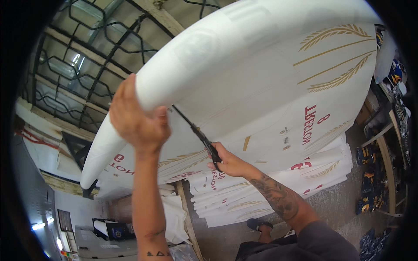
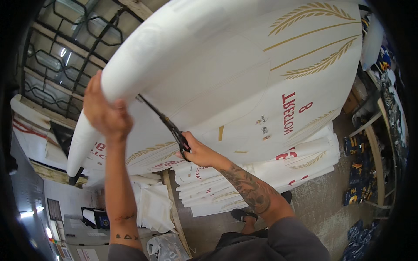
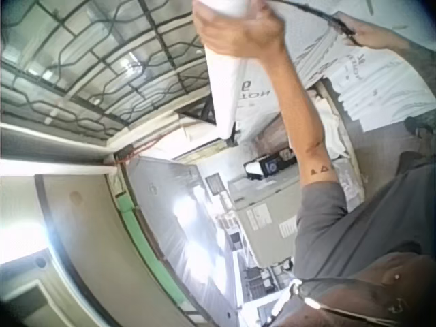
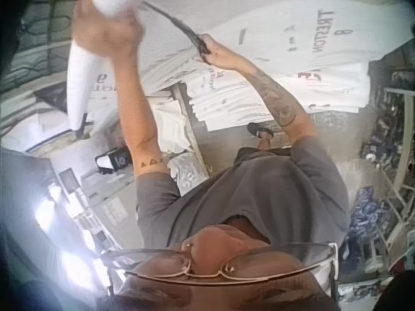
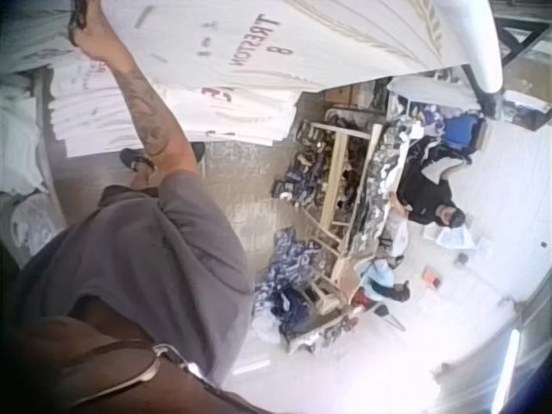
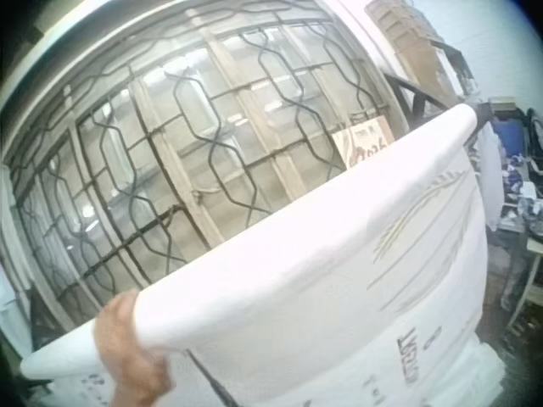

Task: The person uses scissors to cut a large white fabric sheet laid over a curved white object. They repeatedly trim the edges and remove excess fabric pieces throughout the clip.

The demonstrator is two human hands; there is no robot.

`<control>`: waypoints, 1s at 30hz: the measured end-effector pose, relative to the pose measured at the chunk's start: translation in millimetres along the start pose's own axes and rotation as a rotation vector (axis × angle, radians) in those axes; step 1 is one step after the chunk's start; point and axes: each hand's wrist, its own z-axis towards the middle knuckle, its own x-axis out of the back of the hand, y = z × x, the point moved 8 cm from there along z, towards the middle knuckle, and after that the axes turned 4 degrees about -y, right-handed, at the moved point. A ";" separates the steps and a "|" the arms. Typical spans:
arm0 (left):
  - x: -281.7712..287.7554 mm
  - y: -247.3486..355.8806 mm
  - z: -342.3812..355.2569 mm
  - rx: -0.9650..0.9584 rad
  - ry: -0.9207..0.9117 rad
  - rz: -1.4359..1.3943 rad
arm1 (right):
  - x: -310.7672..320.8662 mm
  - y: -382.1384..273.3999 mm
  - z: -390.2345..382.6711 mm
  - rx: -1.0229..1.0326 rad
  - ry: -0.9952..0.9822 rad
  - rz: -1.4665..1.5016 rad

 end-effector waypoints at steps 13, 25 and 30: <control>24.2 -8.6 12.7 0.145 0.009 -0.103 | -4.5 4.2 -31.7 -0.173 0.104 0.008; -22.3 -69.3 39.1 0.527 -0.467 -0.250 | 21.1 40.2 -14.2 -0.045 0.145 0.100; 20.9 -51.7 83.7 0.377 -0.149 -0.022 | 14.7 70.3 -35.0 -0.074 0.186 0.049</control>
